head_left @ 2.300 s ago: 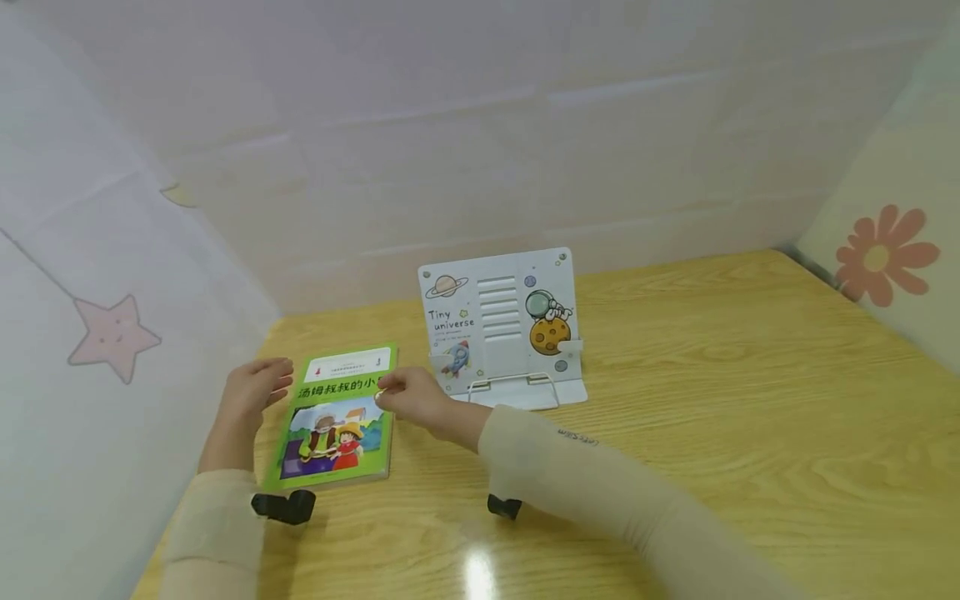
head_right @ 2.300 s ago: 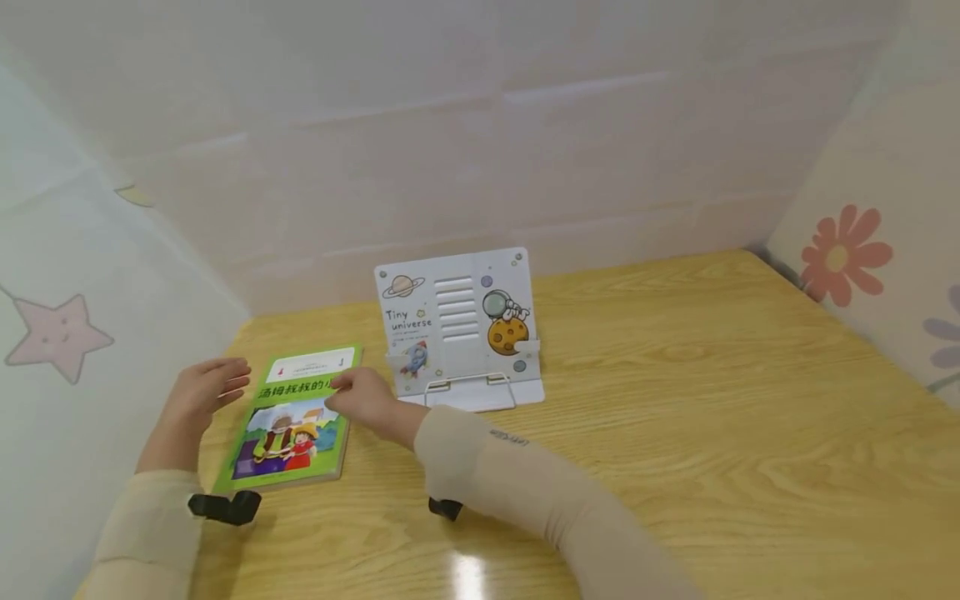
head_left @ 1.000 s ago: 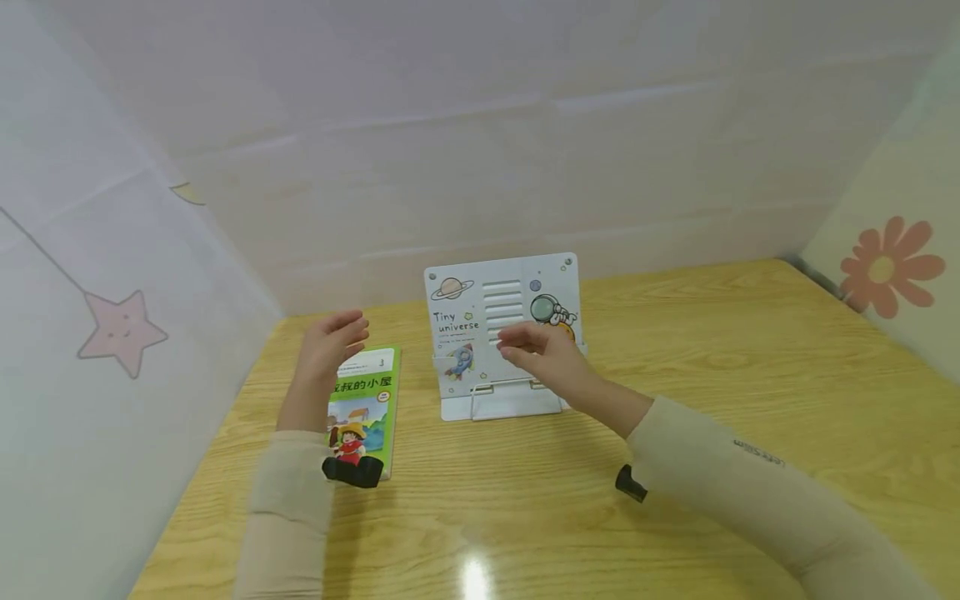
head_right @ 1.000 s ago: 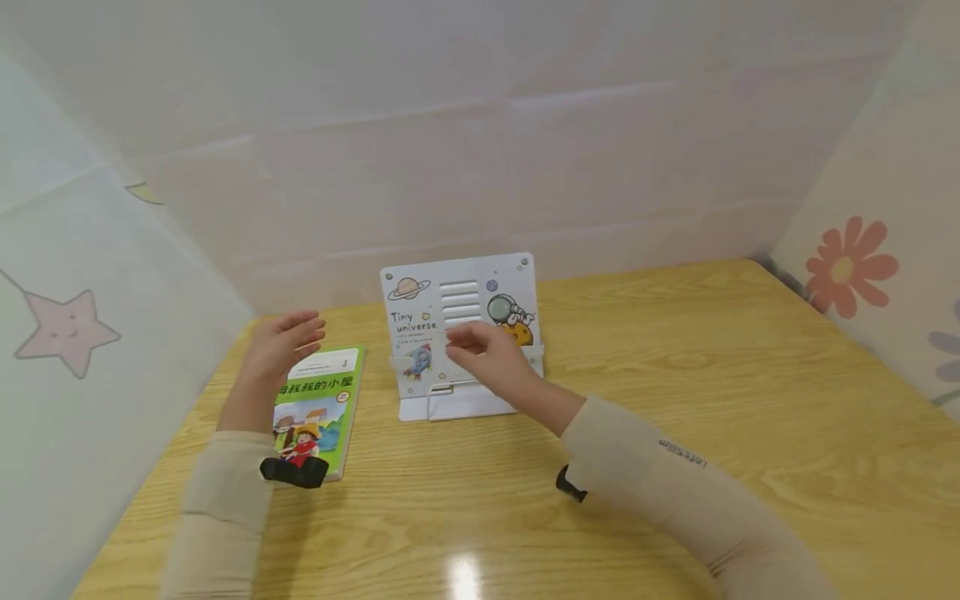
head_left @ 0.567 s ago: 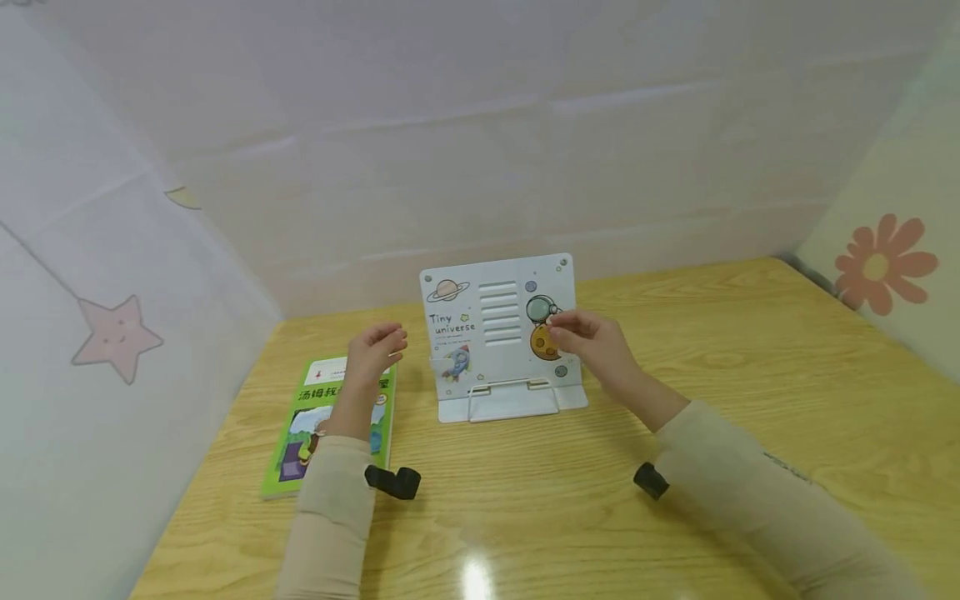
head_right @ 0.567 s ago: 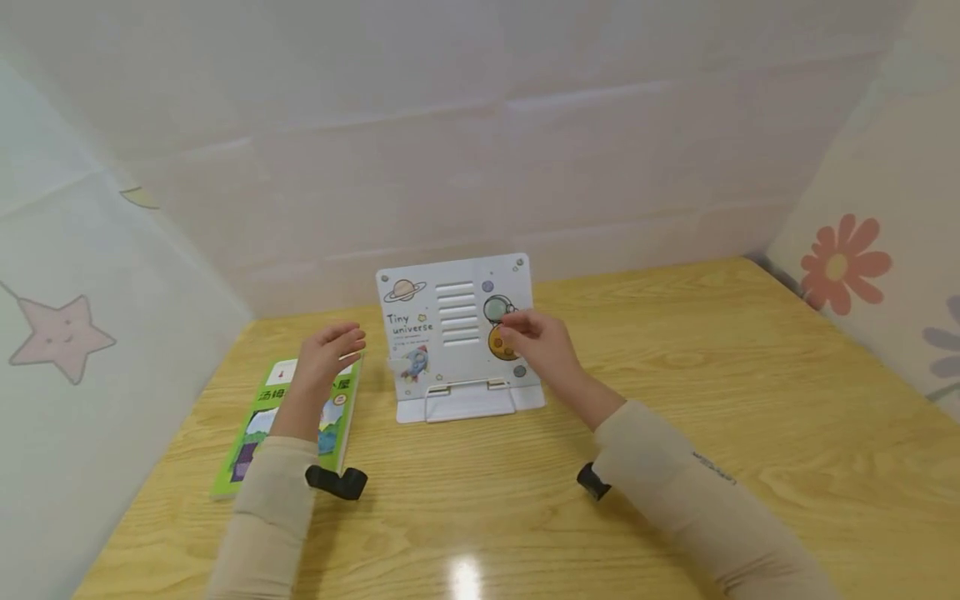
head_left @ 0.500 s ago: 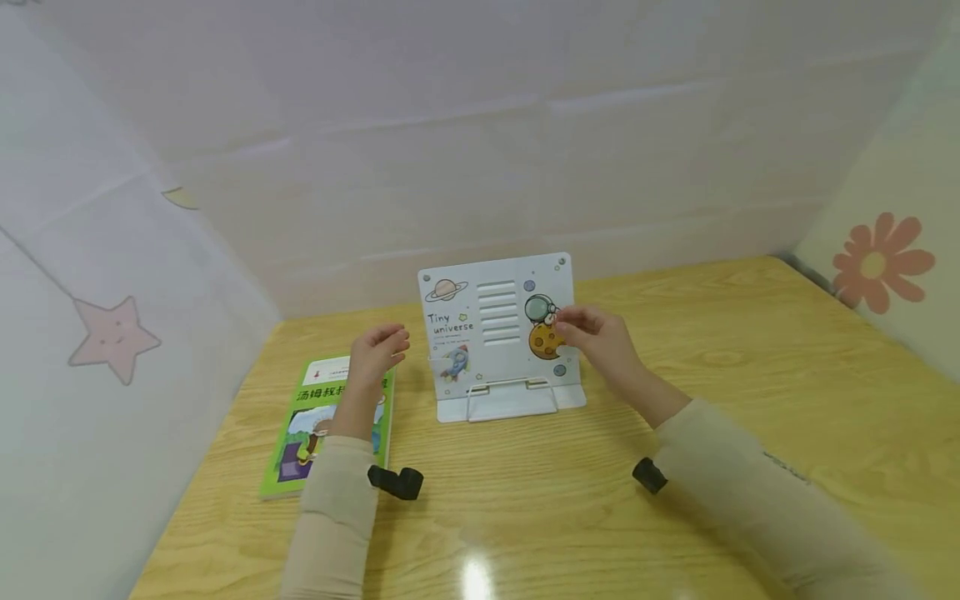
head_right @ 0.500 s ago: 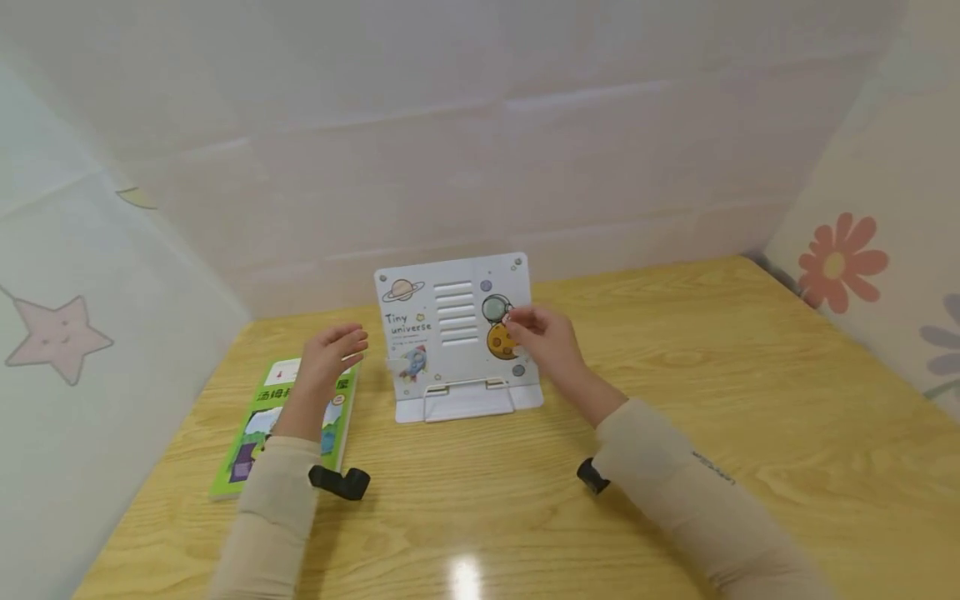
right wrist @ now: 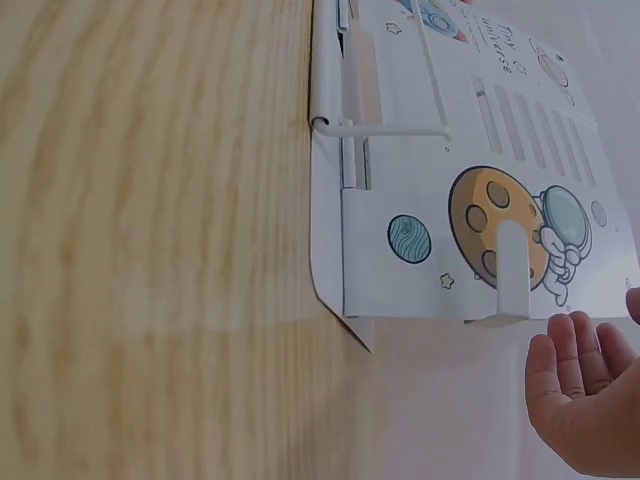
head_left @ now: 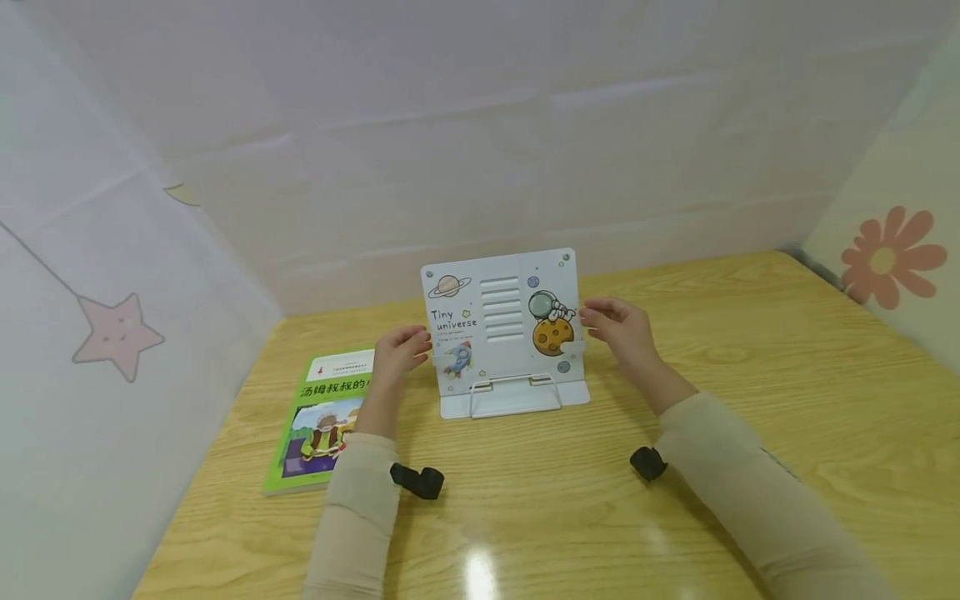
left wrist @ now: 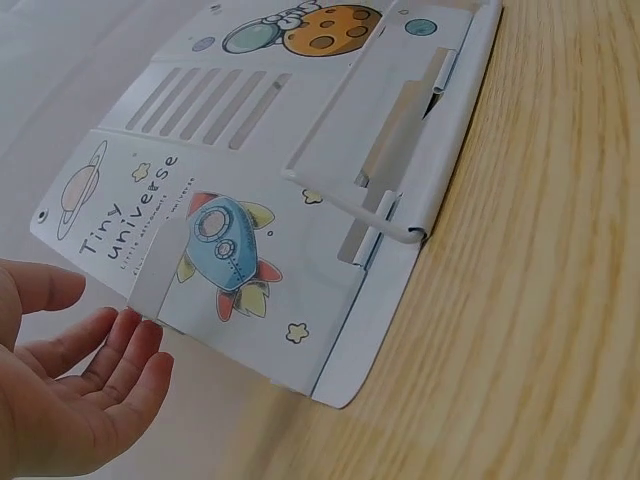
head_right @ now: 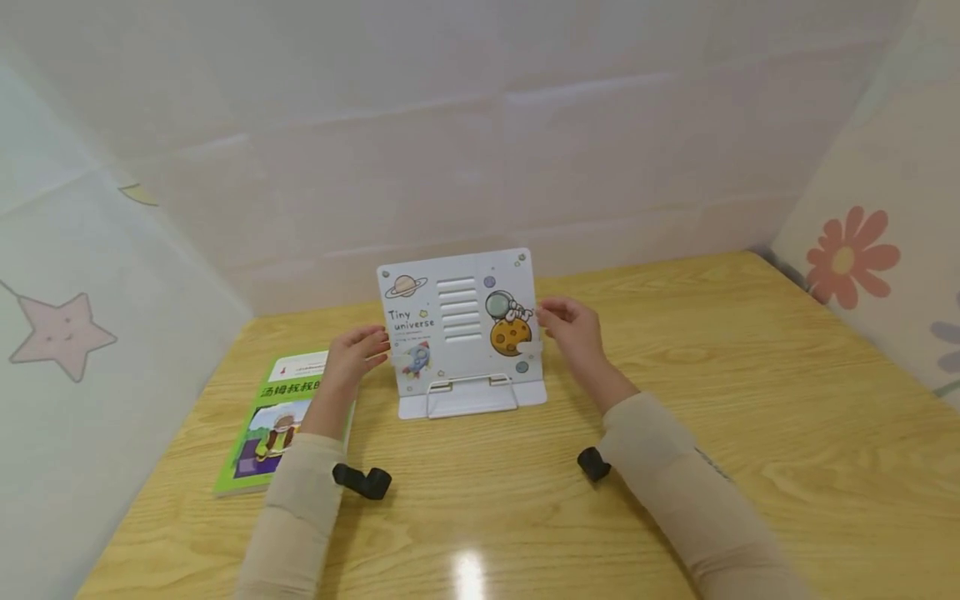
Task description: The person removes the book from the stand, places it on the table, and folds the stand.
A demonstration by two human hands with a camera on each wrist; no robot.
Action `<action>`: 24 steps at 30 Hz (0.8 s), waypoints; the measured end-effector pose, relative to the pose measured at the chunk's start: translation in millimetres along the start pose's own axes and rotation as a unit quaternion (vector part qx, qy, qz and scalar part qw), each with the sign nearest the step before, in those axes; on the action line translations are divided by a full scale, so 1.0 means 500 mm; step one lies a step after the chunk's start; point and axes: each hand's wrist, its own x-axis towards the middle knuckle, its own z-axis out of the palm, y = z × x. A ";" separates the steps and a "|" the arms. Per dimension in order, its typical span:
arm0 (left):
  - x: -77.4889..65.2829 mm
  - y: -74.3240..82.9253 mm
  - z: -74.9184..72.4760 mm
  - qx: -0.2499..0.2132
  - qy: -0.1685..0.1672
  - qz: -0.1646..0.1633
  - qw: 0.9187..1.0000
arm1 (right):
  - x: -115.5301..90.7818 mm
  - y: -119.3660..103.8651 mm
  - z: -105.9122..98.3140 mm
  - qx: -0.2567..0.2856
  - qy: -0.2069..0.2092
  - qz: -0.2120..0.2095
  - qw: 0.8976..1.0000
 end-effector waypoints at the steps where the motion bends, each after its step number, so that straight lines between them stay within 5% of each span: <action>1: 0.000 0.000 0.002 0.000 0.000 -0.005 1.000 | 0.002 0.003 -0.001 0.002 0.004 0.004 1.000; 8: -0.002 -0.003 0.013 0.009 -0.003 -0.028 1.000 | 0.024 0.030 -0.003 0.002 0.007 0.032 0.999; 14: -0.005 -0.011 0.017 0.011 0.015 -0.023 1.000 | 0.077 0.116 -0.006 0.049 0.012 0.046 0.998; 21: 0.000 -0.022 0.021 0.004 0.043 -0.021 0.999 | 0.036 0.039 0.025 -0.035 0.038 0.076 0.996; 24: 0.005 -0.027 0.023 0.007 0.048 -0.024 0.999 | 0.043 0.051 0.025 -0.021 0.047 0.094 0.994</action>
